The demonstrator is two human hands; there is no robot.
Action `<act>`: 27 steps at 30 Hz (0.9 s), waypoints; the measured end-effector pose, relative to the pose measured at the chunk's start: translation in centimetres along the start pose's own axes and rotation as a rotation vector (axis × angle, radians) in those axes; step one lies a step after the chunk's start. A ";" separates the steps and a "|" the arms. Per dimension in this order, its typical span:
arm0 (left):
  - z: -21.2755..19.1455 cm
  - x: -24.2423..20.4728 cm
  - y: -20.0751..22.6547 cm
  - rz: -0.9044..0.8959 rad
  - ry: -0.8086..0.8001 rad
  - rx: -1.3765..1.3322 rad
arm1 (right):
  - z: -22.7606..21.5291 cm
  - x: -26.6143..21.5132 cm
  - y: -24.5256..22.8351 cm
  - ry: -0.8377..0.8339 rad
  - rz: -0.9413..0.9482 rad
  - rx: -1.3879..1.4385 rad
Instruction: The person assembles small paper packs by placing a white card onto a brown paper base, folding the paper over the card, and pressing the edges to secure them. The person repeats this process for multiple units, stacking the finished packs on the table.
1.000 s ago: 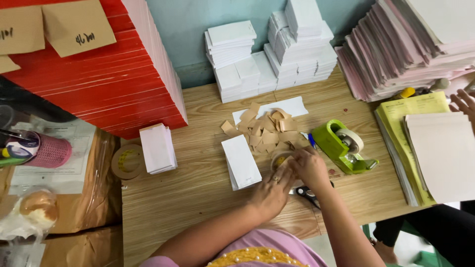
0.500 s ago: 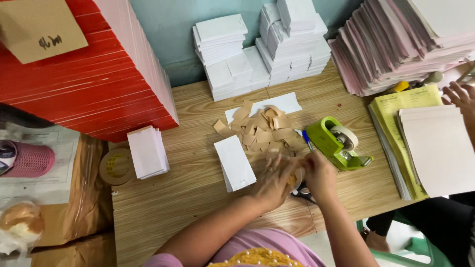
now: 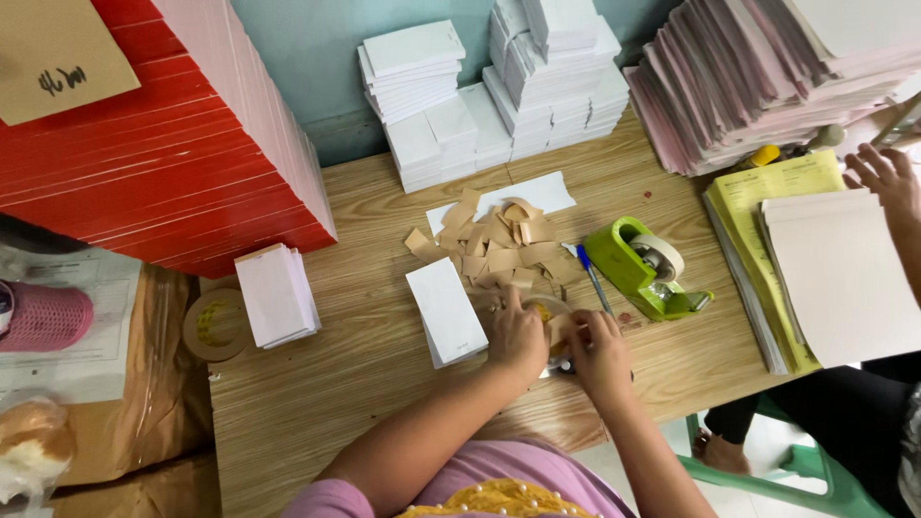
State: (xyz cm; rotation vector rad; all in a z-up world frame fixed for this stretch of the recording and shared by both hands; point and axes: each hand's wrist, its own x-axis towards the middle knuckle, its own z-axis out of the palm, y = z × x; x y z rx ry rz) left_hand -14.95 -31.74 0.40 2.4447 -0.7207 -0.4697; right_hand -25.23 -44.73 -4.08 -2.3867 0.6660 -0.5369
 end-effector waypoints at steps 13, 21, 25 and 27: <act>-0.3 0.7 0.3 -0.005 -0.010 0.009 | -1.5 -2.8 -3.6 -0.259 -0.363 -0.498; -1.7 -0.6 2.7 -0.300 -0.105 -0.276 | 0.9 -4.1 -2.9 -0.193 -0.440 -0.422; -1.7 -2.0 2.5 0.293 0.204 0.126 | -2.1 -2.5 -5.5 -0.222 -0.090 0.052; -4.0 -2.9 2.0 0.418 0.291 0.174 | -3.6 -0.9 -5.9 -0.175 -0.164 0.190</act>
